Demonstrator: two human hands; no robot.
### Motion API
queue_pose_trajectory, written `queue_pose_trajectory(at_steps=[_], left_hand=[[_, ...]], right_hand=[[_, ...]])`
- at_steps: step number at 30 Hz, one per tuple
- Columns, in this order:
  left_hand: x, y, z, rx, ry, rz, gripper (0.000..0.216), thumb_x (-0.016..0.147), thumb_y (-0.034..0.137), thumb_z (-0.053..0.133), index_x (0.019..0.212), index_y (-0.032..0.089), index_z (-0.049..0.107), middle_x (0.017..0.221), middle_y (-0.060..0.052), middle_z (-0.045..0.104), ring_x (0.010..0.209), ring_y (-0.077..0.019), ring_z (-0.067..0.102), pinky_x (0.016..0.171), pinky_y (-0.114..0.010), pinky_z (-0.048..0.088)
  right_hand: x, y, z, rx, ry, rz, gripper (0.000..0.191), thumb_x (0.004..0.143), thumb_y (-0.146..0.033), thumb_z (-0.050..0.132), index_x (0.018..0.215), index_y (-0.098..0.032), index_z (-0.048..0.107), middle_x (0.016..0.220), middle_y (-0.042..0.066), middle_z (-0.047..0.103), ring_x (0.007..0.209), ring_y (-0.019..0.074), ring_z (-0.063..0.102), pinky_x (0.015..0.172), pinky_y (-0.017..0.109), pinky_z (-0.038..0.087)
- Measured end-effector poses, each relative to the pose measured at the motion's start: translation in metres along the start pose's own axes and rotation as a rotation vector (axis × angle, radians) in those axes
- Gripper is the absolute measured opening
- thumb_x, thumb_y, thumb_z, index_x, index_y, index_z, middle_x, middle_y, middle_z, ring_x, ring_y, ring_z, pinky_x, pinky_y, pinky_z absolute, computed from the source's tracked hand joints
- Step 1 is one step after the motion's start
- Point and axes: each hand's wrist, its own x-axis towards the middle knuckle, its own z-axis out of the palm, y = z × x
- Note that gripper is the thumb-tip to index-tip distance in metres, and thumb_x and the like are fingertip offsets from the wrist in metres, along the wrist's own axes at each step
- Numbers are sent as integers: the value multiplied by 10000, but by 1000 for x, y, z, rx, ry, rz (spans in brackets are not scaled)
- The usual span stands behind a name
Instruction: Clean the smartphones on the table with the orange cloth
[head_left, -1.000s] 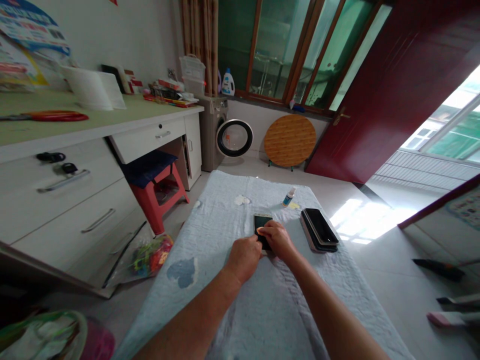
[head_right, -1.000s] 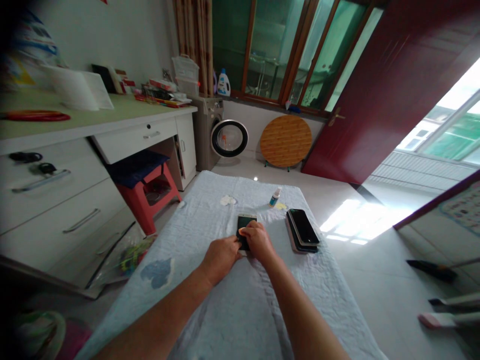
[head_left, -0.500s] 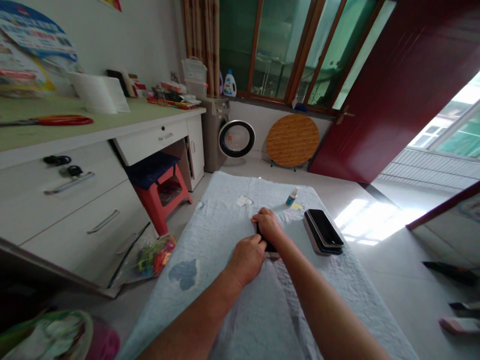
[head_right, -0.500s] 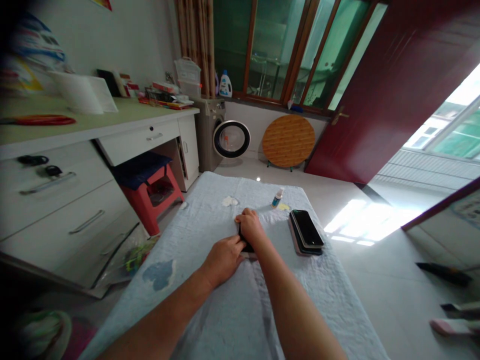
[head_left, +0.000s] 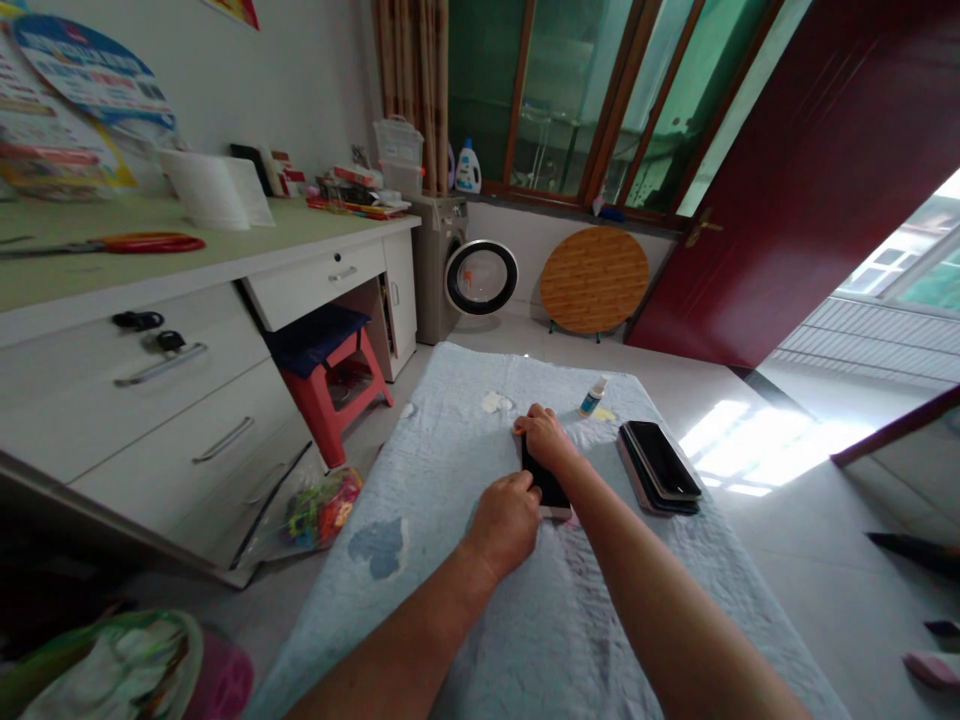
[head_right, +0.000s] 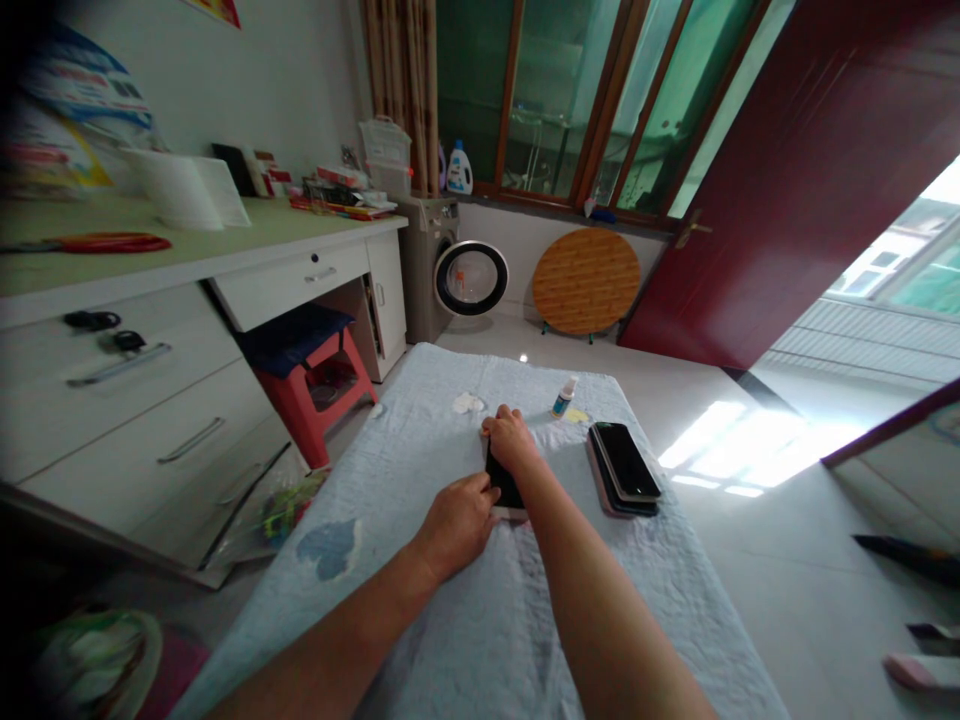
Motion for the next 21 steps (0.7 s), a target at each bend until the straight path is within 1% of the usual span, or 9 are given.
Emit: queue_pose_trajectory(at_steps=[3,7,10,15,18,21], left_hand=[[0,1,-1,13,17,2,175,859,154,533,966,172,670,952,-81,611,930,-223,564,866,-365,448],[-2,2,-3,44,56,9,146,859,213,566,941,180,682,961,-99,625,996,-271,515,861,-419,410],[-2,3,-3,48,59,-9,159,862,211,554,949,185,684,991,-98,632,1001,-268,512,855,-414,402],[-2,3,-1,21,37,-29,210,862,195,548,1027,189,679,1088,-105,618,1013,-255,534,864,-404,409],[-2,2,-2,8,62,-11,208,861,204,563,1029,198,686,1083,-100,622,1041,-260,527,873,-401,415],[-2,2,-3,22,80,2,191,857,233,584,1012,187,686,1077,-102,629,1052,-269,523,874,-404,426]], right_hand=[[-2,0,-2,3,-15,-20,295,899,-119,446,940,-205,725,997,109,547,889,206,459,840,293,387],[-14,-2,-5,36,-50,-110,270,882,-106,480,925,-207,727,1016,87,538,907,190,449,843,276,382],[-27,-4,-7,70,-69,-172,219,882,-138,516,884,-196,726,997,76,534,893,178,444,836,277,375],[-43,-8,-5,104,-100,-327,151,846,-161,589,769,-181,717,914,58,525,872,170,434,826,287,361],[-44,-8,-4,106,-103,-336,139,838,-163,601,761,-177,717,886,53,523,857,170,430,807,282,363],[-38,-7,-5,83,-112,-292,114,830,-176,620,798,-187,728,946,66,538,887,178,430,811,281,368]])
